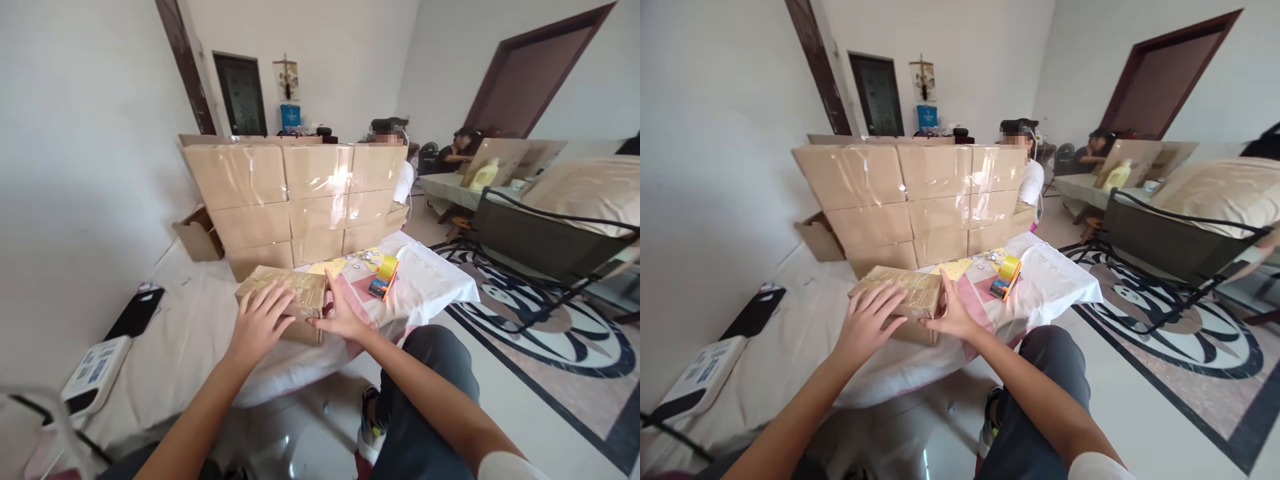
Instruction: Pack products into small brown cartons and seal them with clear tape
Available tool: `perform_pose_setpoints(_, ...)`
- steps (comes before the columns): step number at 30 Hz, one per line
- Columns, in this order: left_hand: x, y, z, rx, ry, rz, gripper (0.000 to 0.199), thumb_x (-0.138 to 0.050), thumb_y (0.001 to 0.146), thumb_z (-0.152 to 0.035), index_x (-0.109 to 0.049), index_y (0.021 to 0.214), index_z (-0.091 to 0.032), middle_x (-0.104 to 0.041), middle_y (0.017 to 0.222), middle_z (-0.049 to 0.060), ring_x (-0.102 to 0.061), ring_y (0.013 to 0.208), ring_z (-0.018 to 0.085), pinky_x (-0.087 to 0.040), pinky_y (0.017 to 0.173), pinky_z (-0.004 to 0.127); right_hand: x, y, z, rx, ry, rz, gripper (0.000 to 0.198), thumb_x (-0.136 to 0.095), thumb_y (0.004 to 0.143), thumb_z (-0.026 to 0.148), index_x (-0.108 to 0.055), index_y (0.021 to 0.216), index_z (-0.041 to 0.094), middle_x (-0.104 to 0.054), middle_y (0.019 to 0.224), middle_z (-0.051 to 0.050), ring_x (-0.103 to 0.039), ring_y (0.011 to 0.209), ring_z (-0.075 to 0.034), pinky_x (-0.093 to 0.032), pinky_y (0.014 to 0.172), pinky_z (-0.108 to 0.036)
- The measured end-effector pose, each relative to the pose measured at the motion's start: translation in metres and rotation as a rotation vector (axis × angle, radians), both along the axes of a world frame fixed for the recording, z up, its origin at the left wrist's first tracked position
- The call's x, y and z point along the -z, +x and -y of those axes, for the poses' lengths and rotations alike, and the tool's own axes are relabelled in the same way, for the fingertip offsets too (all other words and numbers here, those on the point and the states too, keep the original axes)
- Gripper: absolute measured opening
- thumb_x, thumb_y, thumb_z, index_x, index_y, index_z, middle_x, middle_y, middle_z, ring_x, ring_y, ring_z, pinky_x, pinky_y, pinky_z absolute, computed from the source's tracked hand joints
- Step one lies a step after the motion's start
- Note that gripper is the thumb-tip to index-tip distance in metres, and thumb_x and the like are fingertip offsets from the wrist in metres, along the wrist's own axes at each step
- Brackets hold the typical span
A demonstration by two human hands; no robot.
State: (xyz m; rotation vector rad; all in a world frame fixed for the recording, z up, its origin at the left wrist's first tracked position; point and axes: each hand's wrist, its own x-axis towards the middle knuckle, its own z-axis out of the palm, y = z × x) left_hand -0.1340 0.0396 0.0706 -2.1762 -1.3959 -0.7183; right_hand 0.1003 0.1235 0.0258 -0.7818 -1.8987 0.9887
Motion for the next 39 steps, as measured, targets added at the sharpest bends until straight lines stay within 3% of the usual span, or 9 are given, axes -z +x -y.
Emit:
perform_pose_setpoints(3,0.007,0.01,0.006,0.007,0.195,0.033,0.043,-0.065,0.092,-0.028,-0.059,0.135,-0.021,-0.061,0.143,0.015,-0.054,0.133,0.033,-0.035,0.111,0.05,-0.02,0.03,0.003,0.115,-0.085,-0.194,0.119,-0.086,0.066,0.048,-0.017,0.162,0.03,-0.032,0.161,-0.012,-0.035,0.147,-0.033,-0.035,0.12,-0.052)
perform_pose_setpoints(5,0.019,0.02,0.007,0.073,0.163,0.019,0.042,-0.065,0.091,-0.026,-0.06,0.133,-0.021,-0.064,0.139,0.014,-0.057,0.131,0.031,-0.036,0.112,0.049,-0.046,0.07,0.004,0.228,-0.099,-0.293,0.111,-0.084,0.069,0.047,-0.022,0.16,0.032,-0.035,0.16,-0.011,-0.04,0.144,-0.032,-0.043,0.115,-0.051)
perform_pose_setpoints(10,0.069,0.05,-0.009,0.104,-0.425,-0.181,0.077,-0.075,0.076,-0.048,-0.051,0.147,-0.03,-0.048,0.156,0.009,-0.045,0.141,0.038,-0.033,0.115,0.058,-0.115,0.192,-0.011,0.681,0.251,-0.351,0.107,-0.082,0.07,0.047,-0.019,0.156,0.035,-0.029,0.16,-0.011,-0.039,0.143,-0.033,-0.05,0.107,-0.051)
perform_pose_setpoints(12,0.088,0.06,-0.017,0.047,-0.599,-0.222,0.088,-0.075,0.072,-0.039,-0.042,0.154,-0.032,-0.036,0.163,0.008,-0.035,0.148,0.04,-0.029,0.117,0.062,-0.124,0.232,-0.033,0.84,0.35,-0.286,0.113,-0.081,0.068,0.047,-0.012,0.157,0.033,-0.027,0.157,-0.014,-0.04,0.14,-0.034,-0.056,0.095,-0.05)
perform_pose_setpoints(17,0.108,0.067,-0.024,-0.019,-0.674,-0.244,0.098,-0.061,0.068,-0.015,-0.03,0.159,-0.037,-0.021,0.168,0.002,-0.022,0.155,0.035,-0.018,0.122,0.063,-0.07,0.285,-0.127,1.121,0.373,-0.007,0.113,-0.077,0.062,0.048,-0.022,0.155,0.017,-0.028,0.14,-0.02,-0.031,0.138,-0.04,-0.045,0.105,-0.058)
perform_pose_setpoints(23,0.112,0.059,-0.024,-0.005,-0.695,-0.283,0.104,-0.062,0.067,-0.016,-0.021,0.161,-0.038,-0.018,0.167,0.002,-0.024,0.154,0.037,-0.021,0.121,0.064,0.011,0.265,-0.212,1.08,0.194,0.143,0.099,-0.067,0.07,0.053,-0.025,0.153,0.019,-0.024,0.141,-0.019,-0.027,0.137,-0.042,-0.031,0.112,-0.062)
perform_pose_setpoints(31,0.098,0.067,-0.023,-0.029,-0.819,-0.244,0.096,-0.067,0.077,-0.028,-0.022,0.161,-0.038,-0.015,0.169,0.002,-0.015,0.156,0.036,-0.012,0.123,0.064,0.01,0.246,-0.257,1.078,0.119,0.216,0.101,-0.066,0.072,0.06,-0.026,0.152,0.015,-0.023,0.146,-0.025,-0.026,0.138,-0.047,-0.026,0.111,-0.065)
perform_pose_setpoints(36,0.081,0.072,-0.026,0.018,-0.921,-0.117,0.091,-0.069,0.081,-0.043,-0.024,0.16,-0.038,-0.016,0.17,0.003,-0.012,0.157,0.035,-0.007,0.123,0.065,0.003,0.258,-0.259,1.03,0.08,0.208,0.126,-0.074,0.056,0.078,-0.029,0.153,0.011,-0.026,0.147,-0.034,-0.027,0.14,-0.052,-0.028,0.109,-0.062)
perform_pose_setpoints(39,0.076,0.07,-0.026,0.07,-0.923,0.01,0.089,-0.07,0.079,-0.055,-0.033,0.157,-0.035,-0.02,0.169,0.006,-0.014,0.156,0.038,-0.005,0.121,0.067,-0.013,0.264,-0.241,1.002,-0.091,0.254,0.142,-0.08,0.043,0.08,-0.027,0.158,0.016,-0.016,0.155,-0.039,-0.025,0.143,-0.058,-0.031,0.102,-0.066)
